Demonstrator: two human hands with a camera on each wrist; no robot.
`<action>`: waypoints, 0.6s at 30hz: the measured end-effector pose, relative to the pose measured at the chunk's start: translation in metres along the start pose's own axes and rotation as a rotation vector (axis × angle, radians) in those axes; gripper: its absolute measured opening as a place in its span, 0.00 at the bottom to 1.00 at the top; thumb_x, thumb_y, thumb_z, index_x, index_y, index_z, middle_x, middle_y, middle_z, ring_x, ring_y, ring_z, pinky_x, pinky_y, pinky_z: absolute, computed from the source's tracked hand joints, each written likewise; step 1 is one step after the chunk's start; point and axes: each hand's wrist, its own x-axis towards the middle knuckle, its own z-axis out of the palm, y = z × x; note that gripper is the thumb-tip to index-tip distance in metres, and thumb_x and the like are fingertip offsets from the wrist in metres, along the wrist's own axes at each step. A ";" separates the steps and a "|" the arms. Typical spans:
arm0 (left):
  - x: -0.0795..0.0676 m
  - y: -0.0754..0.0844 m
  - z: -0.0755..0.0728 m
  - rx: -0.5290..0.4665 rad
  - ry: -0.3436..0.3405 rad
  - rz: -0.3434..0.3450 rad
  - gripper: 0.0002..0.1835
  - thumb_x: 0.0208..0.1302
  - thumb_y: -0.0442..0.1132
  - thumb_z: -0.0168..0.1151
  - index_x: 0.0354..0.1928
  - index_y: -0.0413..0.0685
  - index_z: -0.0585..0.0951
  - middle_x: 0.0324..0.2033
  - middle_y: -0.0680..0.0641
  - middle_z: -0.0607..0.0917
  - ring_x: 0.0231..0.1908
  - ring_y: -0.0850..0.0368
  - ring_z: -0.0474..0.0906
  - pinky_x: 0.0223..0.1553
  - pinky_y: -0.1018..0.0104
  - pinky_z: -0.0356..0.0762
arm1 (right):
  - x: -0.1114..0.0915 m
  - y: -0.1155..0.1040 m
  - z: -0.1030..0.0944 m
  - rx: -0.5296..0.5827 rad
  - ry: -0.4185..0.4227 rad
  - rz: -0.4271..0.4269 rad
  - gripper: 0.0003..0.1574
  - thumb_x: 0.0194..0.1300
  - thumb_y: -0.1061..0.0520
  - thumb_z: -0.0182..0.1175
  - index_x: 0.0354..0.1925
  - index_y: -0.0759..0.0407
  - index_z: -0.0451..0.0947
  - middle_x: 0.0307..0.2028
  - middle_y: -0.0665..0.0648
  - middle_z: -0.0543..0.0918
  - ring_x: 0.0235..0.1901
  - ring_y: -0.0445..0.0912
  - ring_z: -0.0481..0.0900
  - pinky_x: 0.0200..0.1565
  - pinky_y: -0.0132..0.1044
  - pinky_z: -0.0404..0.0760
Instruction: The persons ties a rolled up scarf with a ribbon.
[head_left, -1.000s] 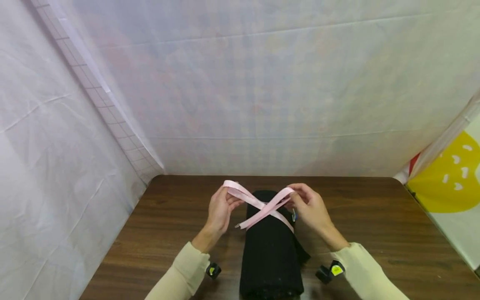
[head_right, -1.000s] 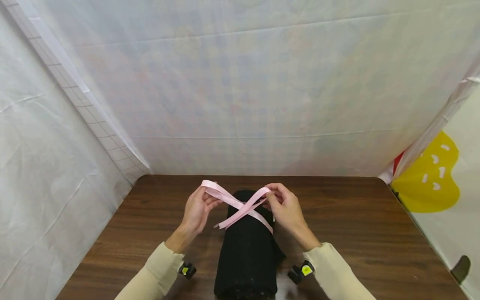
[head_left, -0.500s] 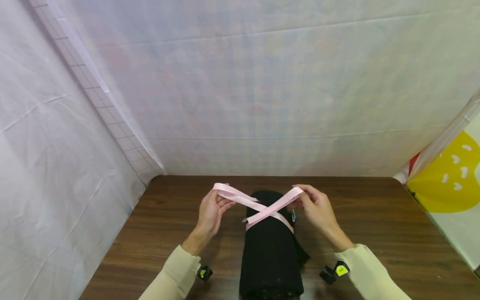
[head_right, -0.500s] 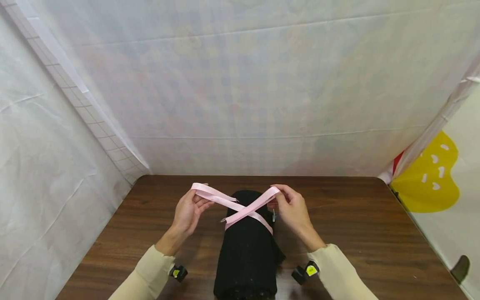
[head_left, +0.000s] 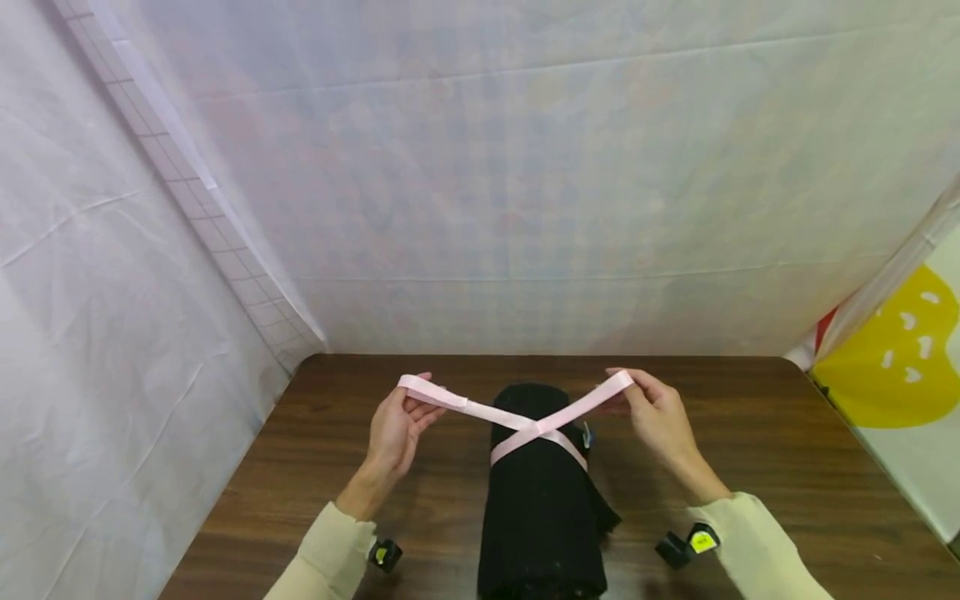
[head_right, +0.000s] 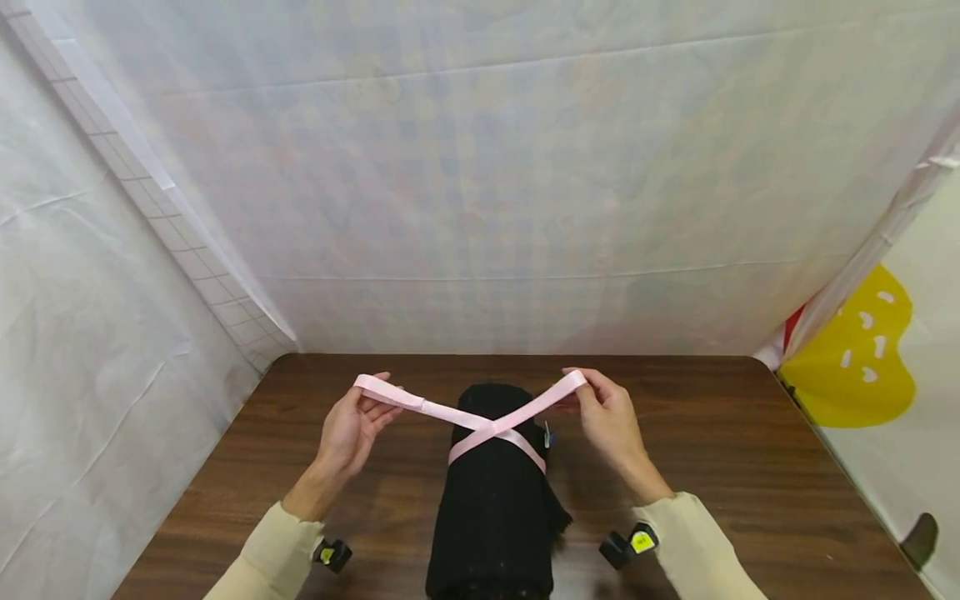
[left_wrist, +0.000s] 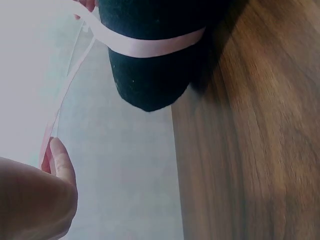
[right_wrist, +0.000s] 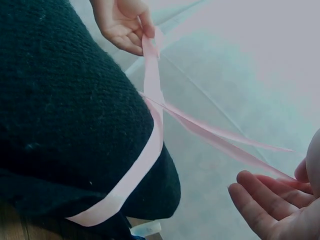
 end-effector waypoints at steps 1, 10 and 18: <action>0.000 0.001 -0.001 0.001 0.010 -0.011 0.22 0.80 0.40 0.36 0.56 0.32 0.76 0.37 0.42 0.87 0.37 0.54 0.86 0.43 0.62 0.84 | 0.000 0.000 -0.002 0.018 -0.001 0.004 0.19 0.78 0.58 0.48 0.53 0.74 0.76 0.33 0.42 0.87 0.33 0.41 0.87 0.39 0.35 0.86; -0.004 0.012 -0.016 0.014 0.075 -0.088 0.28 0.82 0.45 0.32 0.67 0.25 0.62 0.40 0.42 0.87 0.39 0.56 0.86 0.45 0.65 0.83 | -0.004 -0.001 -0.016 0.077 0.048 0.074 0.20 0.78 0.56 0.48 0.53 0.70 0.78 0.35 0.43 0.87 0.34 0.39 0.87 0.38 0.33 0.85; -0.010 0.017 -0.033 0.009 0.094 -0.089 0.27 0.82 0.45 0.31 0.64 0.28 0.66 0.39 0.44 0.87 0.37 0.57 0.86 0.45 0.65 0.83 | -0.007 0.003 -0.030 0.268 0.074 0.083 0.16 0.78 0.58 0.47 0.46 0.56 0.83 0.34 0.49 0.88 0.33 0.41 0.88 0.36 0.33 0.85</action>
